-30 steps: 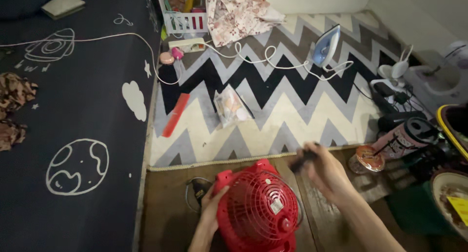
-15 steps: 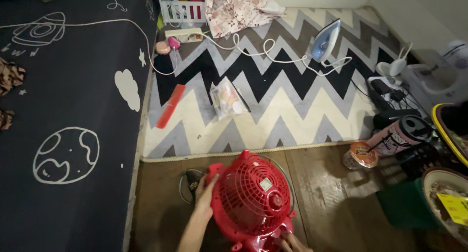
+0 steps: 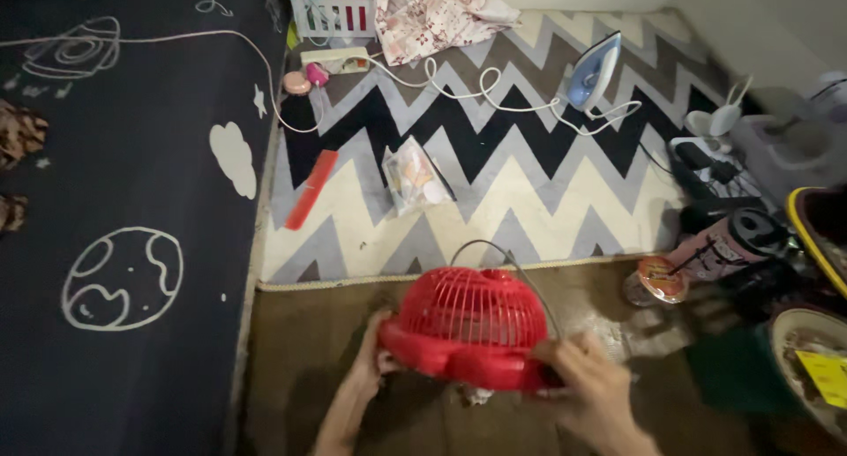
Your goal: The person assembles a red car-shaped fan by attaching the fan blade to the motor hub, fitting the front grille, and securing the rear cover with a screwdriver. The person uses a screwdriver to tighten screws on the rear cover and rotates the fan to check alignment.
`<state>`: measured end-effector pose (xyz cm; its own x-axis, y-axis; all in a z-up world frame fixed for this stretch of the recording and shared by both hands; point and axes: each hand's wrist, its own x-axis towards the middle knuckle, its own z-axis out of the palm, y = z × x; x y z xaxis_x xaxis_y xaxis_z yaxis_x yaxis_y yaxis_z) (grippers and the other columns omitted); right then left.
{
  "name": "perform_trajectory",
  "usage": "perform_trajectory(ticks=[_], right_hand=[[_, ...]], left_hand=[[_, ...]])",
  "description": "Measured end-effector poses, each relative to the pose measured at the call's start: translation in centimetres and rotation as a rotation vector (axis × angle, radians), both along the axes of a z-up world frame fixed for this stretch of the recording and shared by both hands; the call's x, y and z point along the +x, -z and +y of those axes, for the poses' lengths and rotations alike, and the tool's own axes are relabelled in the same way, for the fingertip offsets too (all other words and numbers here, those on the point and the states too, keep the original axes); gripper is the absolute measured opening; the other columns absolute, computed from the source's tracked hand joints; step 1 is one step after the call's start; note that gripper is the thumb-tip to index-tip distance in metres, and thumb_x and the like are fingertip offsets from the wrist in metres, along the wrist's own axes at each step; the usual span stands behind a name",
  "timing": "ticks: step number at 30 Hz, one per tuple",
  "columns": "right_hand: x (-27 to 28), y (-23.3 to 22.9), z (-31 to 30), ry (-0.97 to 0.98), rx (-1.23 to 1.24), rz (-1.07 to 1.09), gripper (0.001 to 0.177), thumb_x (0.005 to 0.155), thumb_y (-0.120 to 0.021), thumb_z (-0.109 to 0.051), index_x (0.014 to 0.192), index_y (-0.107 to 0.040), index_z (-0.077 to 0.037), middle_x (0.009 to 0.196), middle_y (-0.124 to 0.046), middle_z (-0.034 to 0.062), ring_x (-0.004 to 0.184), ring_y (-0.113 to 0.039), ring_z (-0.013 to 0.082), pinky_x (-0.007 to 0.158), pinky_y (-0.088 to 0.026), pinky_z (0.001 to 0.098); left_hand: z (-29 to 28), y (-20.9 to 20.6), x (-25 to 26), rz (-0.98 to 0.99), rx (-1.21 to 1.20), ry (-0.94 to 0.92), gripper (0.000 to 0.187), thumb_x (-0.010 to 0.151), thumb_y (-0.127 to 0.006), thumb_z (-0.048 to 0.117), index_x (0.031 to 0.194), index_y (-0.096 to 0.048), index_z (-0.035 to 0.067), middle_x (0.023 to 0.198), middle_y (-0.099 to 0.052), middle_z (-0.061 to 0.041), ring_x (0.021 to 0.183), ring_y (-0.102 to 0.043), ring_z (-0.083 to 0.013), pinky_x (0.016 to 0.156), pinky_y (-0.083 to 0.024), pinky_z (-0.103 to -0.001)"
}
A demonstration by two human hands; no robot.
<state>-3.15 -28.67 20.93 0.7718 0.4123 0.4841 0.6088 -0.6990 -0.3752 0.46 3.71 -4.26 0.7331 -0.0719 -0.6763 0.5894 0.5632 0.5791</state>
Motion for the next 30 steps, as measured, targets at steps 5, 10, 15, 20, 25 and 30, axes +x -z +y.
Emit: perform_trajectory(ticks=[5, 10, 15, 20, 25, 30], right_hand=[[4.8, -4.9, 1.8, 0.123, -0.024, 0.34, 0.048, 0.051, -0.089, -0.012, 0.097, -0.075, -0.01, 0.089, -0.075, 0.0037, 0.068, -0.074, 0.0161, 0.064, -0.06, 0.0305], [7.5, -5.4, 0.8, 0.324, 0.154, 0.716, 0.031, 0.068, -0.087, -0.017, 0.093, -0.076, -0.002, 0.065, -0.076, 0.0105, 0.055, -0.069, 0.017, 0.058, -0.057, 0.0319], [7.6, -4.5, 1.3, 0.318, 0.299, 0.692, 0.028, 0.068, -0.084, -0.014, 0.092, -0.078, 0.001, 0.063, -0.073, 0.0065, 0.059, -0.067, 0.013, 0.057, -0.052, 0.0275], [7.9, -3.1, 0.7, 0.303, 0.5, 0.694, 0.029, 0.073, -0.083, -0.013, 0.098, -0.078, 0.001, 0.067, -0.069, 0.0042, 0.06, -0.061, 0.0106, 0.056, -0.048, 0.0269], [9.2, -1.6, -1.1, 0.342, 0.649, 0.814, 0.028, 0.075, -0.08, -0.011, 0.101, -0.077, 0.0, 0.073, -0.07, 0.0046, 0.061, -0.06, 0.0108, 0.055, -0.048, 0.0269], [12.4, 0.6, -3.1, 0.253, 0.687, 0.949, 0.024, 0.079, -0.079, -0.013, 0.096, -0.074, 0.003, 0.078, -0.067, 0.0043, 0.064, -0.06, 0.0109, 0.057, -0.048, 0.0276]], left_hand=[[2.2, -1.2, -0.9, -0.1, 0.125, 0.04, 0.078, 0.09, -0.045, 0.068, 0.139, -0.057, 0.009, 0.091, -0.065, -0.011, 0.078, -0.064, -0.0211, 0.062, -0.056, -0.037], [3.4, -3.6, -2.8, -0.37, 0.044, -0.004, 0.063, 0.092, -0.056, 0.042, 0.145, -0.051, 0.009, 0.106, -0.069, -0.008, 0.092, -0.07, -0.0185, 0.078, -0.06, -0.035], [2.0, -5.0, -2.7, -0.412, 0.058, -0.144, 0.058, 0.091, -0.07, 0.011, 0.145, -0.053, 0.003, 0.127, -0.07, -0.008, 0.109, -0.069, -0.0169, 0.088, -0.056, -0.032], [1.1, -2.1, -1.6, -0.439, -0.025, -0.352, 0.055, 0.095, -0.069, 0.013, 0.147, -0.055, -0.001, 0.13, -0.07, -0.01, 0.108, -0.069, -0.0197, 0.089, -0.058, -0.034], [2.6, 2.3, -0.9, -0.409, -0.208, -0.367, 0.055, 0.097, -0.067, 0.01, 0.148, -0.05, 0.004, 0.134, -0.066, -0.01, 0.116, -0.064, -0.0226, 0.097, -0.056, -0.04], [4.4, 1.2, -3.5, -0.524, -0.277, -0.13, 0.06, 0.092, -0.065, 0.019, 0.148, -0.044, 0.008, 0.14, -0.061, -0.011, 0.122, -0.063, -0.0261, 0.098, -0.053, -0.05]])
